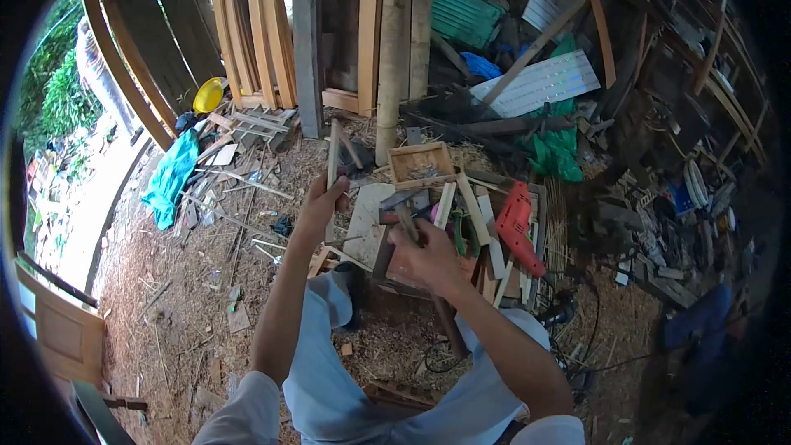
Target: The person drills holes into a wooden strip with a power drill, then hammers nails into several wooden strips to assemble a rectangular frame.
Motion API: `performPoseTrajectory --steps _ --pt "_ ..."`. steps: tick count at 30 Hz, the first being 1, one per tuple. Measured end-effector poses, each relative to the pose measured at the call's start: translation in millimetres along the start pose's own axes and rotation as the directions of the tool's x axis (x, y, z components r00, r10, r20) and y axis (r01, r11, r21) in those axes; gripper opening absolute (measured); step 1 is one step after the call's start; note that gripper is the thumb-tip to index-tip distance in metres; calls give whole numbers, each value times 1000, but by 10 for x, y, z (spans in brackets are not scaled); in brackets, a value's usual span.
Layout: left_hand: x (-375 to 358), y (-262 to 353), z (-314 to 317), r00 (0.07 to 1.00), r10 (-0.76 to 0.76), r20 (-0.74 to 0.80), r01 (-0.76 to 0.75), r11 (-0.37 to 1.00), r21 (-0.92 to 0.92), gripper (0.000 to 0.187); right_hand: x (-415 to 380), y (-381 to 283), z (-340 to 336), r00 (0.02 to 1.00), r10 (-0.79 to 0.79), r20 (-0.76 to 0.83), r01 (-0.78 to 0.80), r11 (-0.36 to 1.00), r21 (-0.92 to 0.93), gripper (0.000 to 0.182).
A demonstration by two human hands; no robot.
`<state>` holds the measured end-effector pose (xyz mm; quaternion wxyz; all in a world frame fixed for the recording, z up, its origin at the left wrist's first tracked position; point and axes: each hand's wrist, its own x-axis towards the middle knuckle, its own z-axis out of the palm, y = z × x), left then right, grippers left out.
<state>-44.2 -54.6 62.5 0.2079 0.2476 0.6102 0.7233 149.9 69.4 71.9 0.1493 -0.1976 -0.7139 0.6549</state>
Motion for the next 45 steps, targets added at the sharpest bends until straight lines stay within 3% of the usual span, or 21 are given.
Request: performPoseTrajectory --steps 2,4,6,8,10,12,14,16,18,20,24,26,27,30,34,38,40,43,45 --pt "43 -143 -12 999 -25 -23 25 1000 -5 31 46 -34 -50 1000 -4 -3 4 1000 -12 33" --pt "160 -430 -64 995 -56 -80 70 982 174 30 145 14 -89 1000 -2 -4 2 1000 -23 30" --pt "280 -599 -70 998 -55 -30 58 993 105 32 311 174 -83 1000 14 -11 -15 996 -88 26" --pt "348 -638 8 989 -23 -145 31 998 47 28 392 208 -40 1000 10 -30 -13 995 -101 25" --pt "480 -888 -111 983 1 -181 22 992 128 30 498 305 -55 999 23 -28 -26 988 -149 26" --pt "572 -1072 -187 976 112 -184 -43 938 345 33 538 308 -47 998 68 -11 -69 989 -131 27" --pt "587 -1083 -188 979 93 -182 -31 947 320 36 574 335 -45 994 92 54 -85 989 -117 22" --pt "609 -1054 -176 997 -29 -75 50 954 294 36 593 349 7 995 93 33 -90 992 -86 22" --pt "658 -1058 -189 997 -40 -67 61 941 332 32 623 359 17 989 142 32 -139 986 -94 22" --pt "609 -1040 -198 968 -243 -65 251 946 204 36 674 380 22 991 134 26 -131 987 -89 21" --pt "703 -1319 -379 982 -183 -47 189 966 176 36 785 424 -51 993 120 21 -120 993 -8 18" --pt "723 -1476 -544 978 -187 -93 208 900 383 41 761 323 -83 985 173 8 -173 984 28 17" --pt "703 -1451 -574 964 -255 -72 265 907 328 44 765 331 -104 985 173 1 -173 983 59 17" --pt "705 -1460 -548 963 -268 -36 269 936 228 45 748 307 -199 984 176 -32 -172 978 116 17" --pt "556 -1179 -304 963 -259 -69 268 926 266 45 704 223 -360 980 192 -44 -181 966 187 17" --pt "558 -1199 -207 951 -308 -25 300 898 321 45 701 286 -458 977 195 -83 -177 966 188 18" --pt "607 -1324 -252 906 -421 36 359 811 461 56 694 289 -477 976 206 -77 -190 967 172 18" --pt "572 -1453 -272 949 -307 -65 308 869 386 48 688 301 -511 971 230 -69 -217 964 155 18" --pt "527 -1494 -329 931 -358 -67 352 835 423 47 666 285 -491 969 236 -69 -226 965 135 18"
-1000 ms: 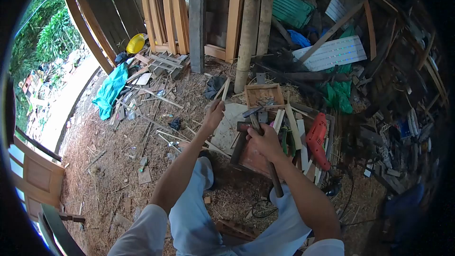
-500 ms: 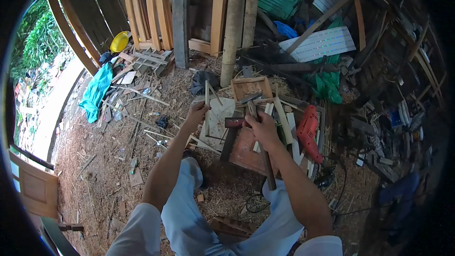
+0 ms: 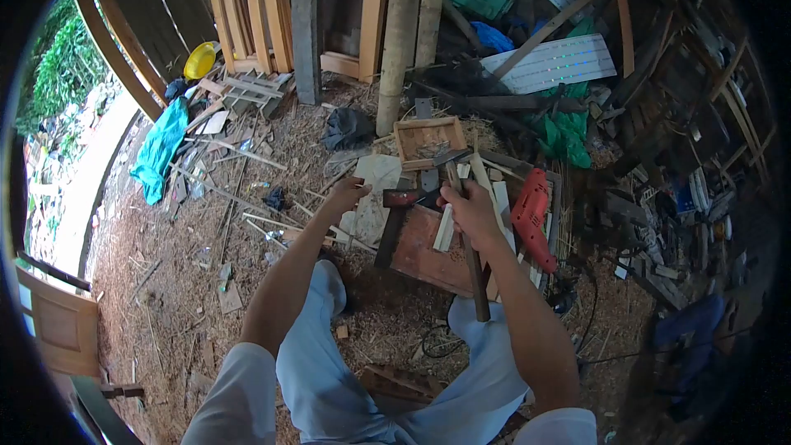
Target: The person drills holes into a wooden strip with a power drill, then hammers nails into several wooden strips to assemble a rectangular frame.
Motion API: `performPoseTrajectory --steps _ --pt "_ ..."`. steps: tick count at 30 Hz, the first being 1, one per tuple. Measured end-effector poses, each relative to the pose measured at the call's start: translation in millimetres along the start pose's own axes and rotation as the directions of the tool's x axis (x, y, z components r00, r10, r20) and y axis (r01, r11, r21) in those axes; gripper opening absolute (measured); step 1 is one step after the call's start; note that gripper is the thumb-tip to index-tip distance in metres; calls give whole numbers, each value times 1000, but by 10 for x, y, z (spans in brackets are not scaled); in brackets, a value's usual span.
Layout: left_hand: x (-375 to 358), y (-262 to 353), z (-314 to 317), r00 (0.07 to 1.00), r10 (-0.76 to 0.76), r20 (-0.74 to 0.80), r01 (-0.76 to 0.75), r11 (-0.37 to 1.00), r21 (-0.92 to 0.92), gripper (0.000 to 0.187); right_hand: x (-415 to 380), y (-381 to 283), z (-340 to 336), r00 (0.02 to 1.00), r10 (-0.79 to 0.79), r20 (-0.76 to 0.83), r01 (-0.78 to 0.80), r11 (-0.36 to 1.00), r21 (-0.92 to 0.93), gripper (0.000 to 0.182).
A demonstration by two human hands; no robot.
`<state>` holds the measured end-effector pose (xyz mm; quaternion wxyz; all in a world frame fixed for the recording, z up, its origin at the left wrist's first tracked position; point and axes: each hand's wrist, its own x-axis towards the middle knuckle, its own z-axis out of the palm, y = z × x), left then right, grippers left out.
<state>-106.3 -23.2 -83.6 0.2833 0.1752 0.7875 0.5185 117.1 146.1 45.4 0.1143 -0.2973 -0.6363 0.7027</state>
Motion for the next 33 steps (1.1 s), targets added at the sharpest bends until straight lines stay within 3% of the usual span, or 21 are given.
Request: performPoseTrajectory --steps 4,8,10,11,13,14,15,16,19,21,23,24,25,27,28,31,33 --pt "36 -186 -2 994 -32 108 33 999 -7 45 -18 -17 -10 999 11 32 -10 999 -40 17" --pt "177 -322 -198 1000 -2 2 2 993 117 44 -79 24 35 999 1 50 3 997 -71 19" --pt "34 -170 -327 958 279 -65 -265 949 169 43 -124 53 64 997 32 65 -25 995 -99 18" --pt "27 -197 -389 960 272 -66 -258 951 168 43 -147 47 101 996 48 79 -39 992 -121 17" --pt "122 -413 -493 870 490 59 -473 792 386 43 -192 39 328 994 91 64 -84 992 -96 18" --pt "176 -548 -524 872 486 65 -473 798 374 43 -199 89 479 995 91 44 -89 995 -50 18" --pt "242 -767 -523 861 502 76 -466 721 513 40 -214 154 621 995 96 17 -96 995 -2 18" --pt "309 -869 -499 845 527 89 -455 621 638 37 -172 209 755 993 116 23 -114 991 -70 20" --pt "346 -1219 -381 908 403 113 -360 614 702 32 134 372 1215 994 108 22 -90 910 -404 24" --pt "427 -1562 -290 934 342 105 -326 689 647 27 346 712 1532 996 -72 50 88 814 -574 25" --pt "512 -1980 -239 838 544 54 -401 545 737 27 375 891 1869 997 -72 29 75 802 -592 25" --pt "418 -1874 -283 919 390 50 -301 618 726 31 370 1000 2002 996 -90 10 77 788 -610 26" --pt "445 -1986 -297 926 373 51 -292 625 724 31 374 1213 2100 997 -71 13 64 789 -611 26" --pt "528 -2189 -388 913 407 3 -292 650 702 31 388 1681 2235 980 18 -200 -126 830 -544 24" --pt "468 -2167 -439 899 437 -6 -297 620 726 32 336 1638 2273 967 112 -231 -229 782 -580 24" --pt "599 -2418 -454 926 374 -47 -200 593 780 40 383 2365 2352 949 81 -306 -243 807 -538 23" --pt "546 -2532 -326 898 425 -118 -188 611 769 32 524 2809 2383 942 124 -312 -263 852 -454 23"
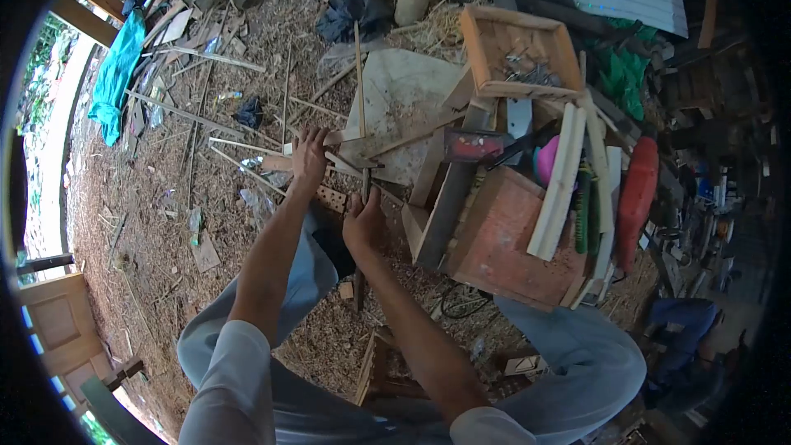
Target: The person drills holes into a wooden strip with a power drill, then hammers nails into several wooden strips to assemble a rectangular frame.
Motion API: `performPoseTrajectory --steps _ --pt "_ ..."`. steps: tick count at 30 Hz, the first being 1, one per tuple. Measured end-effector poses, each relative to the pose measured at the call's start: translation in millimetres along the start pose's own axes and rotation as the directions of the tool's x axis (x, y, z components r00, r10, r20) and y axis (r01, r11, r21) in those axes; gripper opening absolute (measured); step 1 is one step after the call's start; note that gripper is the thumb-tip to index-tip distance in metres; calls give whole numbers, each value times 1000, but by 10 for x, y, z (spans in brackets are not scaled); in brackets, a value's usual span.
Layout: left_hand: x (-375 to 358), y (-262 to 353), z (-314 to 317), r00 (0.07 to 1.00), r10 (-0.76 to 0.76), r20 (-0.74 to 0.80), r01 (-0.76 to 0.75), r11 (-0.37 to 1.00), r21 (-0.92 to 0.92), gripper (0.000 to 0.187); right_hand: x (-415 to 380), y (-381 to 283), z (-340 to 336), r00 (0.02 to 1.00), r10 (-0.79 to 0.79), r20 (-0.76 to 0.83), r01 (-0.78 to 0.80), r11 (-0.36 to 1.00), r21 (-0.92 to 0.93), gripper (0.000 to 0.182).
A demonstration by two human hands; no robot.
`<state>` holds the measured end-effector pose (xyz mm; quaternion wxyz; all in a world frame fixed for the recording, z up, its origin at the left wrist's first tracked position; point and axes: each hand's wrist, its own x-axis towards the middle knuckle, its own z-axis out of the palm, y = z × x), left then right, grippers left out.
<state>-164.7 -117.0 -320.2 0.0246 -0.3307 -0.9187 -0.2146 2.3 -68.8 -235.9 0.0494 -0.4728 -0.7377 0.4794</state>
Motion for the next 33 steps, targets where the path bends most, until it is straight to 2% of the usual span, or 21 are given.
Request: performPoseTrajectory --steps 1,2,3,4,5,6,8,9,10,12,13,15,19,21,22,24,25,27,28,30,33 --pt "-78 75 37 998 22 -60 -18 998 56 30 83 159 116 1000 23 4 -23 996 92 24" --pt "-156 145 54 991 44 -122 -30 993 116 27 153 319 208 999 33 9 -34 995 91 24" --pt "-281 95 290 998 59 -2 -59 998 -11 26 226 475 297 999 28 -18 -26 996 81 34" --pt "-359 187 285 975 175 133 -165 982 -87 27 269 568 340 999 19 -43 -16 998 69 44" --pt "-483 107 606 945 254 208 -219 960 -177 35 274 533 287 996 92 19 -94 982 165 45" --pt "-501 157 652 947 247 206 -213 962 -173 35 322 627 363 996 88 26 -91 982 163 45" --pt "-555 277 684 957 289 -23 -290 954 -76 45 375 932 554 958 -35 -285 21 998 -53 24" --pt "-518 319 653 952 305 28 -306 952 25 51 372 945 493 973 -40 -228 24 997 -72 25" --pt "-467 403 626 953 300 29 -301 954 18 51 372 993 469 973 -39 -227 22 997 -80 25" --pt "-365 506 608 984 65 169 -32 981 -189 47 340 1045 450 981 -46 -188 40 998 -39 25" --pt "-327 491 657 983 62 170 -29 981 -189 47 320 1053 447 981 -46 -186 39 998 -41 25" --pt "-225 479 759 972 -42 232 86 979 -183 39 313 1046 424 986 10 -166 -7 1000 23 25" --pt "-227 311 909 975 41 218 -11 990 -139 34 375 1029 419 982 4 -187 -12 999 -43 24" --pt "-293 167 937 963 236 133 -224 969 -103 32 421 1027 434 983 -64 -175 51 996 -77 26" --pt "-338 98 942 959 243 143 -230 968 -99 32 422 1021 458 983 -52 -176 41 997 -67 26" --pt "-433 -13 897 931 293 216 -269 954 -131 35 415 979 502 982 -81 -170 34 965 -260 28" --pt "-484 -10 872 932 289 217 -268 956 -124 35 414 944 513 983 -82 -165 38 966 -256 28" --pt "-534 94 848 980 73 187 -52 992 -114 41 440 873 524 996 21 -89 -48 952 -302 32" --pt "-479 151 799 982 62 178 -42 993 -112 41 455 889 559 997 10 -82 -35 951 -307 32" --pt "-413 257 781 958 78 277 -71 997 -35 46 442 981 618 986 -82 -143 50 976 -213 34" --pt "-288 416 873 967 4 257 -20 998 61 41 512 1080 670 965 -102 -242 72 989 -131 33"
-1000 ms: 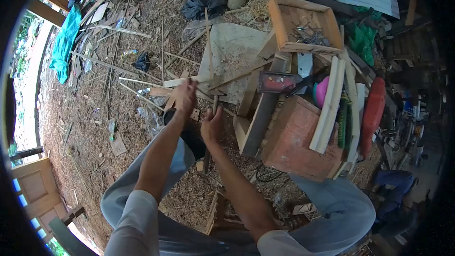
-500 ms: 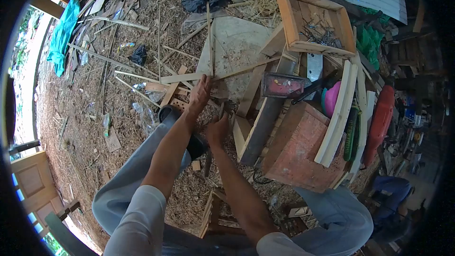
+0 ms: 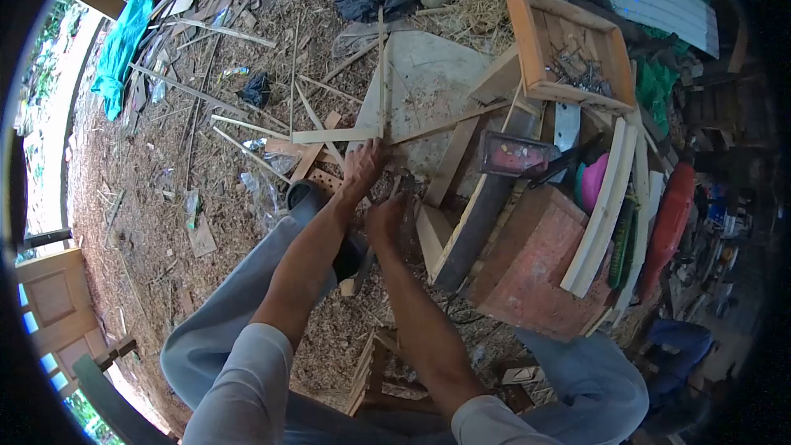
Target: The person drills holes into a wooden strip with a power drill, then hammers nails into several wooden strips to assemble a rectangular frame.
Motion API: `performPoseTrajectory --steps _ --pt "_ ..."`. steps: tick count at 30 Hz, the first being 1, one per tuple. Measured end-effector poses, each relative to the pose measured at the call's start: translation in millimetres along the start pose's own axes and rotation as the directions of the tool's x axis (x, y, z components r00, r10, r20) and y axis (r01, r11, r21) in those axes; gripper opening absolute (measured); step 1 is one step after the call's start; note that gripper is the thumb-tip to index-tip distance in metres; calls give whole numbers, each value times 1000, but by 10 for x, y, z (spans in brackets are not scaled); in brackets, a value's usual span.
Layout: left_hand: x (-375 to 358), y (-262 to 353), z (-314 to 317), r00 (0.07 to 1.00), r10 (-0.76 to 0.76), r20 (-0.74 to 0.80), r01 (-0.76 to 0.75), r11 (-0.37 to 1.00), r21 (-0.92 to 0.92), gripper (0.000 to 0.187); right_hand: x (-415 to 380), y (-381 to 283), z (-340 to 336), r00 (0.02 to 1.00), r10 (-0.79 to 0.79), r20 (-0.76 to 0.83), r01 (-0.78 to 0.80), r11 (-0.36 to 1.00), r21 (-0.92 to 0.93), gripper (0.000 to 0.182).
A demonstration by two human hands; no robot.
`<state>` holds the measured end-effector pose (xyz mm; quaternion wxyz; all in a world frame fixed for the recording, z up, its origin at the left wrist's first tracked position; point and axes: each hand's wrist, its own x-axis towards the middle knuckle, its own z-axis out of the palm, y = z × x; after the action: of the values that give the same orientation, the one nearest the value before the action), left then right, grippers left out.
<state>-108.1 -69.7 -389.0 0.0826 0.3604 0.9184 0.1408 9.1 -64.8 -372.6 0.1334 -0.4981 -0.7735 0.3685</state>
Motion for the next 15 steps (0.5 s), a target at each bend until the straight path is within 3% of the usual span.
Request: performPoseTrajectory --steps 2,4,5,7,8,10,11,13,14,15 --pt "98 -26 210 999 -41 26 39 997 63 38 39 11 -42 1000 2 2 -2 1000 -11 33" --pt "165 -192 483 967 222 -128 -209 973 102 30 34 -17 -92 1000 18 18 -17 1000 -18 34" --pt "198 -212 548 967 222 -122 -210 972 102 30 56 -49 -144 995 62 76 -62 998 -13 35" --pt "274 -170 411 932 223 285 -280 944 175 25 96 -33 -150 985 99 139 -99 995 -1 36" --pt "250 -190 310 934 216 283 -275 943 186 25 106 -51 -142 985 118 126 -126 991 53 37" --pt "118 -75 -359 774 303 556 -387 921 36 28 110 -155 -186 984 132 121 -147 981 123 38" --pt "67 -98 -510 780 292 553 -384 921 56 28 116 -312 -280 987 136 86 -149 975 167 41" --pt "-26 -157 -852 703 257 663 -305 951 -45 36 139 -469 -335 990 131 50 -139 963 233 45" --pt "-140 -269 -1077 721 342 603 -297 938 -178 46 137 -493 -324 993 114 14 -115 969 219 49" --pt "-186 -308 -1252 732 331 596 -297 942 -158 46 124 -629 -353 995 93 -23 -86 975 206 53"
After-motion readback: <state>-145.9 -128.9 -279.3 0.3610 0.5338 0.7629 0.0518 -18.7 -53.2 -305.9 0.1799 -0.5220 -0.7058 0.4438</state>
